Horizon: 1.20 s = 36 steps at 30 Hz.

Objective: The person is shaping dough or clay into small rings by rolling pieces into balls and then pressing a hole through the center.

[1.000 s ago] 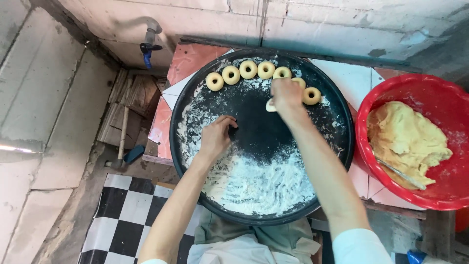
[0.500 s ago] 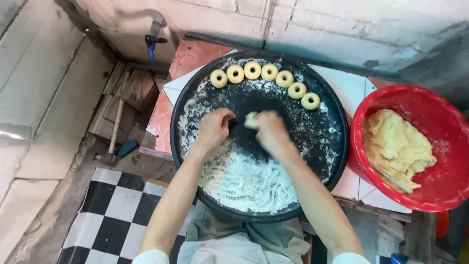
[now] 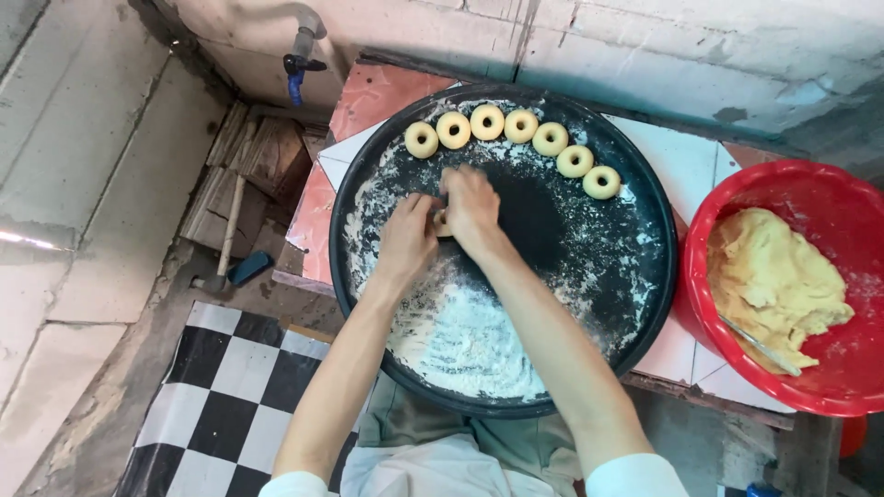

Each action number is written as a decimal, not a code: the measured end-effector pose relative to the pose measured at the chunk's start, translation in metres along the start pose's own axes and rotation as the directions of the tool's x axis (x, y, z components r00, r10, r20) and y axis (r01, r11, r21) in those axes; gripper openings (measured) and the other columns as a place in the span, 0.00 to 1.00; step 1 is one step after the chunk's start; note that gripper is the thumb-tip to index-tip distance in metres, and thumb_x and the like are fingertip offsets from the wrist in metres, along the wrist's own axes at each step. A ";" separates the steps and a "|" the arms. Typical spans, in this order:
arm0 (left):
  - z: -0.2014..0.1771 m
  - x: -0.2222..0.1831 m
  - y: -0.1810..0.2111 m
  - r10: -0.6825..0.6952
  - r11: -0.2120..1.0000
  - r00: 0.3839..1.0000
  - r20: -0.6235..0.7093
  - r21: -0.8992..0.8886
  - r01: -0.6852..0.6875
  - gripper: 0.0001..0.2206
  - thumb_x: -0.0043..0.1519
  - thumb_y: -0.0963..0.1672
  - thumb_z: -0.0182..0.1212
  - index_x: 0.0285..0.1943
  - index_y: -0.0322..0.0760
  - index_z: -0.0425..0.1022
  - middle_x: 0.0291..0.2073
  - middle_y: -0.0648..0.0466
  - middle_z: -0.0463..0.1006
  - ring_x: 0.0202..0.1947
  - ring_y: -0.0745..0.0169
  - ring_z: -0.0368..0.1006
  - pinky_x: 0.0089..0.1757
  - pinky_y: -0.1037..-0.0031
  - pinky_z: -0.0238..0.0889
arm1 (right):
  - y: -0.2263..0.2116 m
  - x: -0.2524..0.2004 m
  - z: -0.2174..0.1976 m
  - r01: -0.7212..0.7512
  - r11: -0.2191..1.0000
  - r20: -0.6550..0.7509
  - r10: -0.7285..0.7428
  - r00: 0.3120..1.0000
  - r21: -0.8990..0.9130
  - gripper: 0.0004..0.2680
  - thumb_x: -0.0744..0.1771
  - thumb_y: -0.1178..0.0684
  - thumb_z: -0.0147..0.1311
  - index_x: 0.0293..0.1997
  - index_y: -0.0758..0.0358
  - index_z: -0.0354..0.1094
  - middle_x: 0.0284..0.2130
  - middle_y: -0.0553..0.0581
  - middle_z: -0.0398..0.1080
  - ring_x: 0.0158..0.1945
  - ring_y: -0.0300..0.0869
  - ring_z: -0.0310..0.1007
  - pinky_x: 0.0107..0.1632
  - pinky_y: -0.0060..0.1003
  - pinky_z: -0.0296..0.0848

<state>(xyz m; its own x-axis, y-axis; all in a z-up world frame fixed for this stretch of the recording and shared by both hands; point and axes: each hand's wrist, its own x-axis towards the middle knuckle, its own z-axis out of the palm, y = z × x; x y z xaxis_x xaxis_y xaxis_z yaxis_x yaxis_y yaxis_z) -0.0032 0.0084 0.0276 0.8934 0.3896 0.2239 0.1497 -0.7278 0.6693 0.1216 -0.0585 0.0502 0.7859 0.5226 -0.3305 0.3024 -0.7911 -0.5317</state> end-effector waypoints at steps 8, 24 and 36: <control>0.011 -0.001 -0.011 -0.040 0.998 0.999 -0.028 -0.045 0.038 0.11 0.60 0.35 0.51 0.46 0.38 0.76 0.36 0.45 0.76 0.40 0.32 0.76 0.38 0.49 0.71 | 0.049 -0.055 0.015 0.595 0.770 -0.173 -0.634 0.754 -0.230 0.12 0.65 0.57 0.55 0.54 0.62 0.71 0.42 0.62 0.75 0.50 0.54 0.74 0.48 0.47 0.77; 0.003 -0.001 0.004 -0.105 0.976 0.994 0.009 0.191 0.101 0.12 0.64 0.39 0.55 0.55 0.41 0.68 0.55 0.47 0.70 0.40 0.33 0.79 0.37 0.49 0.73 | 0.026 0.037 -0.010 0.035 0.980 -0.073 -0.050 0.996 -0.195 0.25 0.51 0.57 0.77 0.50 0.57 0.71 0.51 0.65 0.70 0.56 0.64 0.71 0.50 0.64 0.73; 0.012 -0.001 -0.011 -0.080 0.969 0.995 0.055 0.237 0.065 0.17 0.58 0.39 0.57 0.57 0.45 0.69 0.52 0.49 0.72 0.41 0.35 0.80 0.39 0.49 0.72 | 0.000 -0.074 -0.037 0.476 0.877 -0.171 -0.461 0.871 0.064 0.11 0.67 0.62 0.53 0.54 0.73 0.71 0.46 0.77 0.75 0.53 0.71 0.72 0.53 0.64 0.73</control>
<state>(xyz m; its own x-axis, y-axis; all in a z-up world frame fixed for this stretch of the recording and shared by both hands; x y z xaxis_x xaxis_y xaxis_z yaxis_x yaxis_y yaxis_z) -0.0007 0.0093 0.0116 0.9004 0.4153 0.1301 0.3038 -0.8138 0.4955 0.0835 -0.1086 0.1037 0.6372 0.7654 0.0900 0.6049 -0.4244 -0.6738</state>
